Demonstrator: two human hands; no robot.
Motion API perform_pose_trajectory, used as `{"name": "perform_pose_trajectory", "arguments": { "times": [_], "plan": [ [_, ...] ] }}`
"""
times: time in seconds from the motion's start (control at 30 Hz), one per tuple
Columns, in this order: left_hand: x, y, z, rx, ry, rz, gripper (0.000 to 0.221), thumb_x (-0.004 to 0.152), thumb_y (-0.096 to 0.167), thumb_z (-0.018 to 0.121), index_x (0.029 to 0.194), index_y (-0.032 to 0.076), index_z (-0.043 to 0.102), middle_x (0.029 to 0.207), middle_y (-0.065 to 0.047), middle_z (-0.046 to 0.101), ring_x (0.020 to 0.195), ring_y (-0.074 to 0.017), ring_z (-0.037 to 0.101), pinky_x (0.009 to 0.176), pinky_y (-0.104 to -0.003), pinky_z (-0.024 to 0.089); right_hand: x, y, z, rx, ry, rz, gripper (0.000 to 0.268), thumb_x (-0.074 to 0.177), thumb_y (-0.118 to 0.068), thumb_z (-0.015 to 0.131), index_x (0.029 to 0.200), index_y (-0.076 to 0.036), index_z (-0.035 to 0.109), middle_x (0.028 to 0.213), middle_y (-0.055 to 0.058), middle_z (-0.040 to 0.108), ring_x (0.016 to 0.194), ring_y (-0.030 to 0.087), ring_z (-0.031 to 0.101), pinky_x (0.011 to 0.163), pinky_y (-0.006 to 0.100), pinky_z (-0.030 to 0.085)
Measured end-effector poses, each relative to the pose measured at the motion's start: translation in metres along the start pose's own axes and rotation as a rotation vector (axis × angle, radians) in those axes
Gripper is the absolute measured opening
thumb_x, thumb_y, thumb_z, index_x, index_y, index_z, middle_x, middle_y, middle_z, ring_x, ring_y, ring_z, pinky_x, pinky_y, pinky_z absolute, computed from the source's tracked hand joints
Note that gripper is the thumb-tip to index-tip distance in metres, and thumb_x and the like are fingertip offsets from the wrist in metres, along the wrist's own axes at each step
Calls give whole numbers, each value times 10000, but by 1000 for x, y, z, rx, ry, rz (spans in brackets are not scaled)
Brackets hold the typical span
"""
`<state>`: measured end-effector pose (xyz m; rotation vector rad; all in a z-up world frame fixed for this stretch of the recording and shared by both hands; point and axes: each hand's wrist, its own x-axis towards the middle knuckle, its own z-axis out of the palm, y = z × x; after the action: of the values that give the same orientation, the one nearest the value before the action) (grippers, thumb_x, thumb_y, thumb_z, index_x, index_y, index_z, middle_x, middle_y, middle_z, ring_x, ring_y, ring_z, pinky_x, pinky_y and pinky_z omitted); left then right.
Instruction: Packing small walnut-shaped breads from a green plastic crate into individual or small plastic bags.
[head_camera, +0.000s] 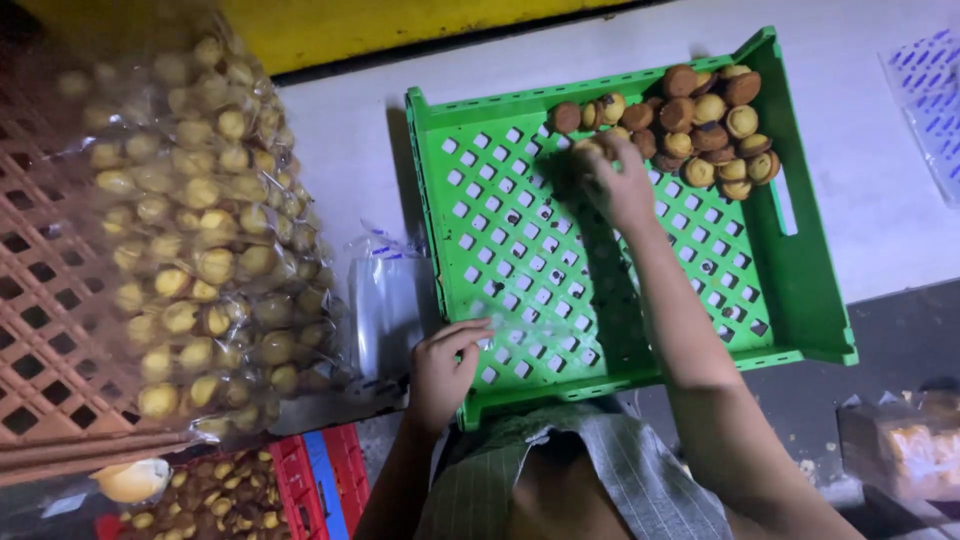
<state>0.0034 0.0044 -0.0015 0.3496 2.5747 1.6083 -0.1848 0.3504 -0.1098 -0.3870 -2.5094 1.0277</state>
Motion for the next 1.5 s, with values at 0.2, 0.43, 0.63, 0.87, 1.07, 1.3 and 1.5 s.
{"name": "perform_pose_trajectory", "arguments": {
  "times": [0.2, 0.43, 0.63, 0.87, 1.07, 1.3, 1.5],
  "plan": [
    [-15, 15, 22, 18, -5, -78, 329, 833, -49, 541, 911, 88, 830, 1093, -25, 811, 578, -96, 668, 435, -251, 410, 76, 76, -42, -631, -12, -705, 376, 902, 0, 610, 1258, -118, 642, 1286, 230, 533, 871, 426, 567, 592, 537, 527],
    [-28, 45, 53, -268, 29, -297, 334, 872, -49, 507, 979, 18, 817, 1229, -115, 766, 573, -141, 709, 473, -256, 620, 96, 43, -60, -207, -61, -373, 580, 790, -99, 862, 1284, -48, 561, 1148, 207, 577, 963, 380, 587, 696, 526, 534],
    [-17, 62, 81, -211, 29, -264, 380, 900, -54, 520, 1142, 70, 785, 822, -76, 797, 480, -96, 650, 429, -224, 453, 95, 42, -35, -177, -431, -455, 794, 789, -12, 775, 1492, -95, 415, 1337, 245, 386, 933, 618, 573, 738, 693, 515],
    [39, 48, 131, -99, -153, -340, 368, 940, 29, 587, 1304, 75, 623, 1392, -73, 643, 638, -54, 535, 499, -172, 449, 64, -2, -80, 341, -325, -794, 666, 791, 23, 812, 1355, 13, 458, 1263, 235, 502, 1155, 393, 512, 1006, 442, 414],
    [65, 0, 150, -283, -281, -187, 620, 812, 12, 600, 1426, -46, 537, 1375, -250, 597, 935, -319, 672, 757, -361, 569, -91, 11, -80, 312, -899, -665, 498, 667, -86, 843, 1127, -48, 657, 1198, 201, 665, 1141, 414, 659, 1030, 516, 492],
    [42, 50, 230, 876, 71, 271, 457, 811, 206, 654, 1267, 219, 667, 1374, 86, 613, 715, -199, 747, 582, -370, 633, -125, 33, -65, -64, -914, -1015, 373, 783, -139, 750, 1133, -43, 663, 1133, 183, 697, 1076, 367, 684, 975, 484, 527],
    [30, 51, 112, 297, -69, -120, 655, 832, 94, 490, 1466, 254, 512, 1482, 13, 510, 1278, -293, 611, 1009, -466, 530, -83, -94, -137, 243, -1167, -667, 200, 935, -152, 721, 1122, -101, 774, 1022, 92, 796, 951, 247, 761, 937, 359, 572]
  ]
}}
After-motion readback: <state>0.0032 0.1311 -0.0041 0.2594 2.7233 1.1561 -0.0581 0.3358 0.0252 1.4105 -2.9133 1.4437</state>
